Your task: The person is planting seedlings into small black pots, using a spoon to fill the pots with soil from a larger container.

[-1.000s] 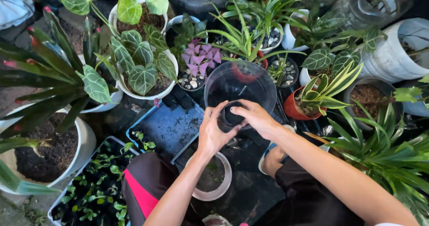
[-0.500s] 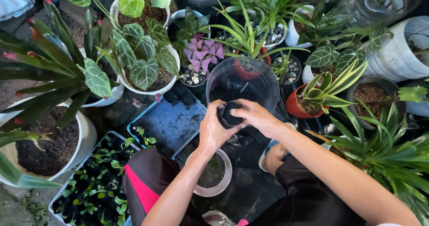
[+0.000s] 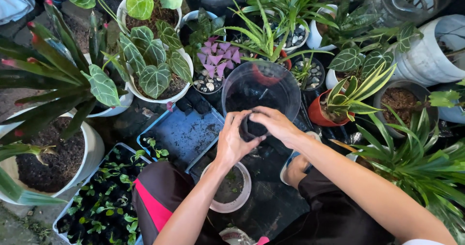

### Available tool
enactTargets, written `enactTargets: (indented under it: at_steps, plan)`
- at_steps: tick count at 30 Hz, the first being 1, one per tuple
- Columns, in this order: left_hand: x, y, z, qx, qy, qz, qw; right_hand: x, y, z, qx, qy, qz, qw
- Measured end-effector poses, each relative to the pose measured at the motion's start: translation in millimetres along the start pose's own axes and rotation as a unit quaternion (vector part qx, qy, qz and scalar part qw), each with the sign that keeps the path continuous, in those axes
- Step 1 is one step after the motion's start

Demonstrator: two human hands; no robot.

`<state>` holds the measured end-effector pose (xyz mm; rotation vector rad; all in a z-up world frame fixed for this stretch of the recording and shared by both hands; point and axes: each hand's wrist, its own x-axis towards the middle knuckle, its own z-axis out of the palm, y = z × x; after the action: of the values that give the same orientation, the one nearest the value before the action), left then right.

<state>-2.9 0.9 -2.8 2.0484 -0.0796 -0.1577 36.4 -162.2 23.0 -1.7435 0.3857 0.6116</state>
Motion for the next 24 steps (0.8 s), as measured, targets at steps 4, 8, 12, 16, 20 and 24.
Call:
enactTargets:
  at_steps: [4, 8, 12, 16, 20, 24]
  plan:
    - [0.2, 4.2, -4.8, -0.029, 0.035, -0.016, 0.999, -9.3, -9.4, 0.1, 0.105, -0.060, -0.023, 0.992]
    - [0.5, 9.9, -9.8, -0.030, 0.013, -0.016, 0.999, -11.1, -12.0, 0.3, 0.073, -0.034, -0.033, 0.996]
    - [0.2, 2.9, -7.6, -0.009, -0.004, -0.009, 1.000, -14.7, -14.6, 2.1, 0.047, 0.000, -0.028, 0.999]
    - [0.6, -4.4, -3.6, -0.007, 0.007, -0.011, 1.000, -13.9, -12.3, 2.0, 0.043, -0.008, -0.037, 0.998]
    - [3.9, -8.3, -9.4, -0.015, 0.037, -0.013, 0.999, -13.7, -11.0, -2.3, 0.063, -0.022, -0.085, 0.994]
    - [7.1, -0.9, -41.8, -0.065, 0.128, 0.011, 0.990, -6.5, -6.9, -17.5, 0.011, 0.019, -0.189, 0.982]
